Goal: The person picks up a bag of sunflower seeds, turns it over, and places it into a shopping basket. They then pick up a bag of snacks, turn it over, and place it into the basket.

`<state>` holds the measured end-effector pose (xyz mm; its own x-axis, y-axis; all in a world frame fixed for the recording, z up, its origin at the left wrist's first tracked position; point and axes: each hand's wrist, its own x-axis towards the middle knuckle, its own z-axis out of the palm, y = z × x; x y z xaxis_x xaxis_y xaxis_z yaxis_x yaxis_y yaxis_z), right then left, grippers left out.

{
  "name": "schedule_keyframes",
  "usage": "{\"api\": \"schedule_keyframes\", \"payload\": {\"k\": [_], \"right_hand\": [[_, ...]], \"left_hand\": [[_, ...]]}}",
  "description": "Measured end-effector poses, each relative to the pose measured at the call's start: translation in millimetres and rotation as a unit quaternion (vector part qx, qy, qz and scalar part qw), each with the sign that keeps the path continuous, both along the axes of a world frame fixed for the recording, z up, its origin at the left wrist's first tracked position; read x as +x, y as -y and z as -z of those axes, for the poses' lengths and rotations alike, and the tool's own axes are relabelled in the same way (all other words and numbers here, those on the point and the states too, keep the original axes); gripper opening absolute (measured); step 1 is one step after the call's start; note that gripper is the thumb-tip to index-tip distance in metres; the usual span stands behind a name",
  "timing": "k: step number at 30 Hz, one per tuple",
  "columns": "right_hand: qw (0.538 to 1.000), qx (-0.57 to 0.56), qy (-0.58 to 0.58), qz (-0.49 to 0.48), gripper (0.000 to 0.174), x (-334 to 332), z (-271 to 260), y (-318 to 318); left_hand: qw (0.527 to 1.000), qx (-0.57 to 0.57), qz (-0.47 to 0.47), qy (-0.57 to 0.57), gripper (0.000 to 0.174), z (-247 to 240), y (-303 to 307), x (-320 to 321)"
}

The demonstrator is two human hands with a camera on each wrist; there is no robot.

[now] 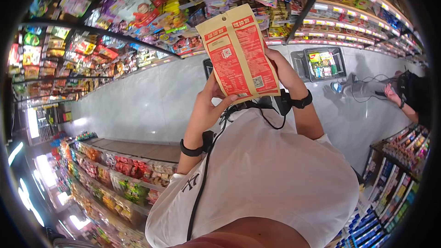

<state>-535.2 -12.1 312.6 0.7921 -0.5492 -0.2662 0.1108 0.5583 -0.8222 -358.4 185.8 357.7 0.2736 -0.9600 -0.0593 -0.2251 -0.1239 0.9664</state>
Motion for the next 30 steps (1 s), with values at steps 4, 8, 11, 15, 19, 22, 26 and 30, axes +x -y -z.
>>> {"api": "schedule_keyframes", "payload": {"k": [4,8,11,15,19,22,26,30], "right_hand": [[0.999,-0.032,-0.012,-0.029,0.048,41.8,-12.9,-35.5],[0.998,-0.056,-0.009,-0.038,0.048,68.5,-16.4,-69.5],[0.994,-0.070,-0.037,-0.070,0.052,76.7,0.2,-83.3],[0.996,-0.066,-0.034,-0.044,0.049,90.1,-13.1,-110.8],[0.996,-0.076,-0.034,-0.041,0.050,94.1,-12.3,-125.3],[0.995,-0.084,-0.047,-0.032,0.050,93.2,-13.3,-132.5],[0.994,-0.095,-0.050,-0.025,0.051,90.9,-14.1,-139.6],[0.993,-0.106,-0.055,-0.019,0.051,86.5,-13.1,-146.1]], "left_hand": [[0.999,-0.020,-0.031,-0.004,0.090,9.2,-43.0,30.0],[0.998,-0.027,-0.049,-0.016,0.088,10.8,-77.7,49.5],[0.998,-0.024,-0.055,-0.010,0.085,14.6,-99.2,63.9],[0.998,-0.015,-0.054,-0.010,0.082,17.4,-119.5,76.4],[0.999,-0.023,-0.042,-0.017,0.080,19.3,-131.3,84.4],[0.998,-0.025,-0.042,-0.033,0.078,14.4,-135.0,85.2],[0.999,-0.028,-0.033,-0.024,0.077,18.2,-138.5,88.1],[0.999,-0.032,-0.017,-0.025,0.081,20.6,-141.9,89.3]]}}
